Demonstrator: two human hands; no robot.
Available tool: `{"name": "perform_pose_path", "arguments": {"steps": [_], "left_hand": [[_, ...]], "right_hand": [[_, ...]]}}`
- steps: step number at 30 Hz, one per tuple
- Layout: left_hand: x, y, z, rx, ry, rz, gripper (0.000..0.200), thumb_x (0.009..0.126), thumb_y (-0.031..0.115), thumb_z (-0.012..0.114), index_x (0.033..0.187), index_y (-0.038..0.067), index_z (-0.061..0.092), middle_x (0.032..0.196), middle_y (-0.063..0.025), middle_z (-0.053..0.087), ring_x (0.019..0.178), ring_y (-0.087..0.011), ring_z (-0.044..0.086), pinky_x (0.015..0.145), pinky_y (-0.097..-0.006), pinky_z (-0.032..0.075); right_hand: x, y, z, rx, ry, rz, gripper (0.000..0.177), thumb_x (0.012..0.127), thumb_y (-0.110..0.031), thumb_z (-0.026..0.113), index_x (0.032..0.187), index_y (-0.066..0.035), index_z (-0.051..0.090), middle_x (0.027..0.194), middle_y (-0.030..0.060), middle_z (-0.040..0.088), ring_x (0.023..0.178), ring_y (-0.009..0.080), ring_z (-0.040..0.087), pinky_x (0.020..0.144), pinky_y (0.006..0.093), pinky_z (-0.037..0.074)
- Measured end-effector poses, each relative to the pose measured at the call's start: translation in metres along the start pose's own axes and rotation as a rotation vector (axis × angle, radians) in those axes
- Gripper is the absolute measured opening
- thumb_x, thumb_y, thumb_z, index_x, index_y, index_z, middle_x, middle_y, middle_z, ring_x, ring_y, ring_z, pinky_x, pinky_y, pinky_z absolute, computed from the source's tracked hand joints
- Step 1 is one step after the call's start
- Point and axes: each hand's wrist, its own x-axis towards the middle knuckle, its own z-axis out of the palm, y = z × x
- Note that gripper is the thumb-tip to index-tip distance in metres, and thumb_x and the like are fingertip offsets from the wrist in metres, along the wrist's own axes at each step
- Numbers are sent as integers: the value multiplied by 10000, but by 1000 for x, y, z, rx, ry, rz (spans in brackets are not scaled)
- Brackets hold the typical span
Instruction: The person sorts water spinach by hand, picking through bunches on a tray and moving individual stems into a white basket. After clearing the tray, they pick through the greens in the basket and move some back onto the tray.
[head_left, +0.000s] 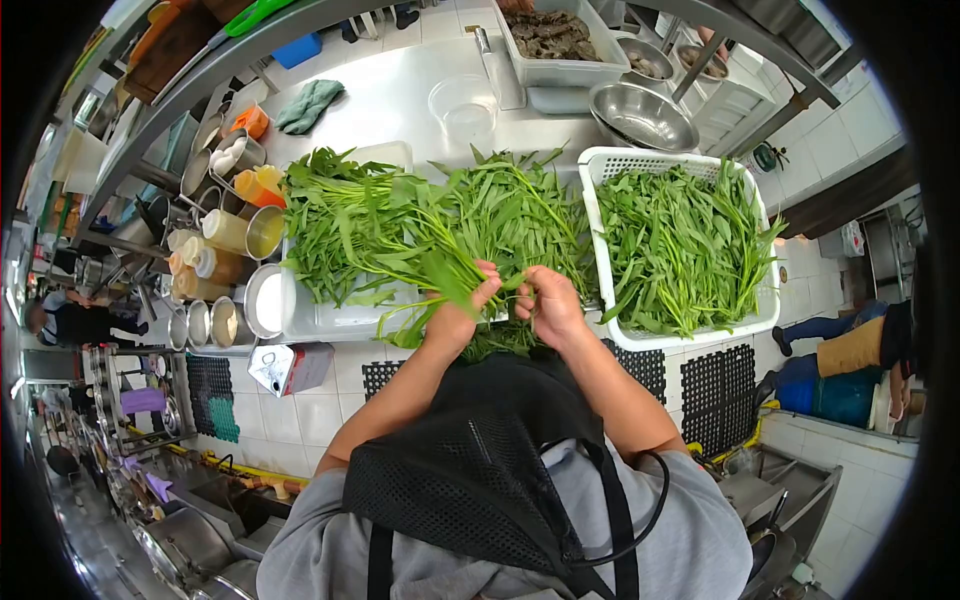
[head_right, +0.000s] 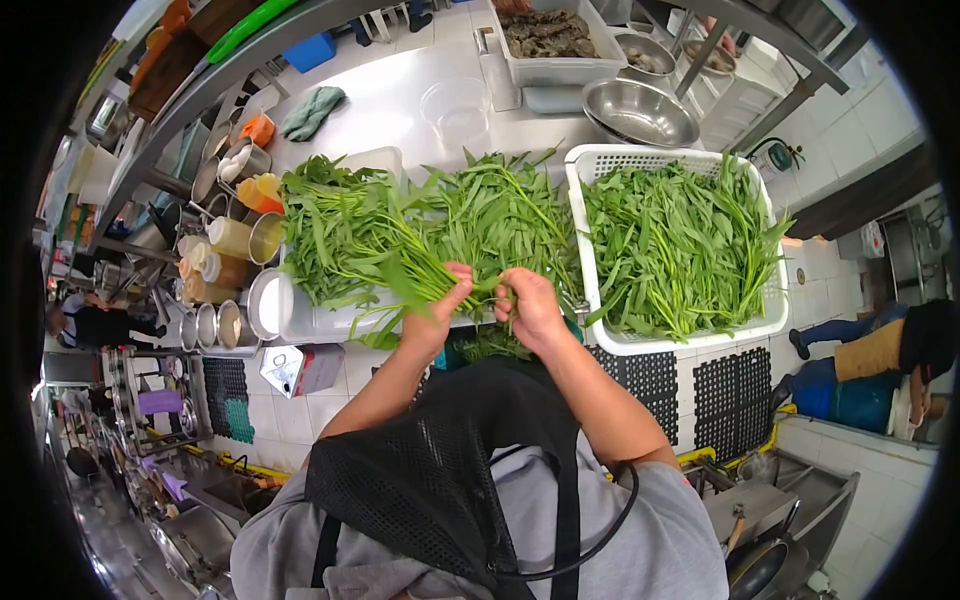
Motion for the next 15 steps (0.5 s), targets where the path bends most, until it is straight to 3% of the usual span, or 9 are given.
{"name": "perform_pose_path", "arguments": {"steps": [3,5,9,10,11,13,15], "left_hand": [[2,0,0,4,62,-15,147,863,137,686,947,24,644,1089,-94,635,964,-186,591,904,-328,438],[10,-2,-9,-138,78,-31,130,865,119,677,940,19,641,1051,-87,648,942,-180,590,900,-328,436],[20,9,-31,-155,116,-36,129,858,99,675,944,12,634,974,-89,666,901,-169,598,911,-330,423],[22,10,-36,-179,144,-1,142,846,78,679,957,5,628,931,-84,658,839,-170,610,836,-326,460],[22,10,-41,-179,144,-8,142,846,78,679,957,5,628,931,-84,658,839,-170,610,836,-326,460],[20,18,-48,-263,172,-68,162,832,62,685,965,-1,619,886,-82,642,772,-172,612,739,-312,485],[20,15,-54,-273,214,-74,146,828,40,678,944,-6,603,827,-72,615,709,-169,600,664,-305,486]], "right_hand": [[-13,-12,-4,-30,-32,-27,54,889,-88,555,889,-36,573,736,70,586,554,129,516,493,279,433],[-18,-9,-5,-469,4,-100,44,893,-65,546,874,-37,574,704,48,582,560,101,512,502,248,425],[-24,15,-44,-909,8,-209,90,883,-98,571,868,-13,597,700,1,603,569,67,494,542,217,412],[-28,23,-55,-1006,-10,-234,110,854,-102,597,883,2,618,719,15,627,589,79,507,576,226,428],[-30,28,-67,-1235,-58,-233,155,831,-139,633,915,-8,642,801,79,672,652,184,594,638,293,482],[-47,25,-59,-1764,-241,-383,210,825,-184,647,954,-18,654,902,145,682,743,308,638,705,371,505],[-43,29,-57,-1697,-229,-434,215,830,-200,644,950,-21,655,921,160,677,804,338,628,740,391,499]]}}
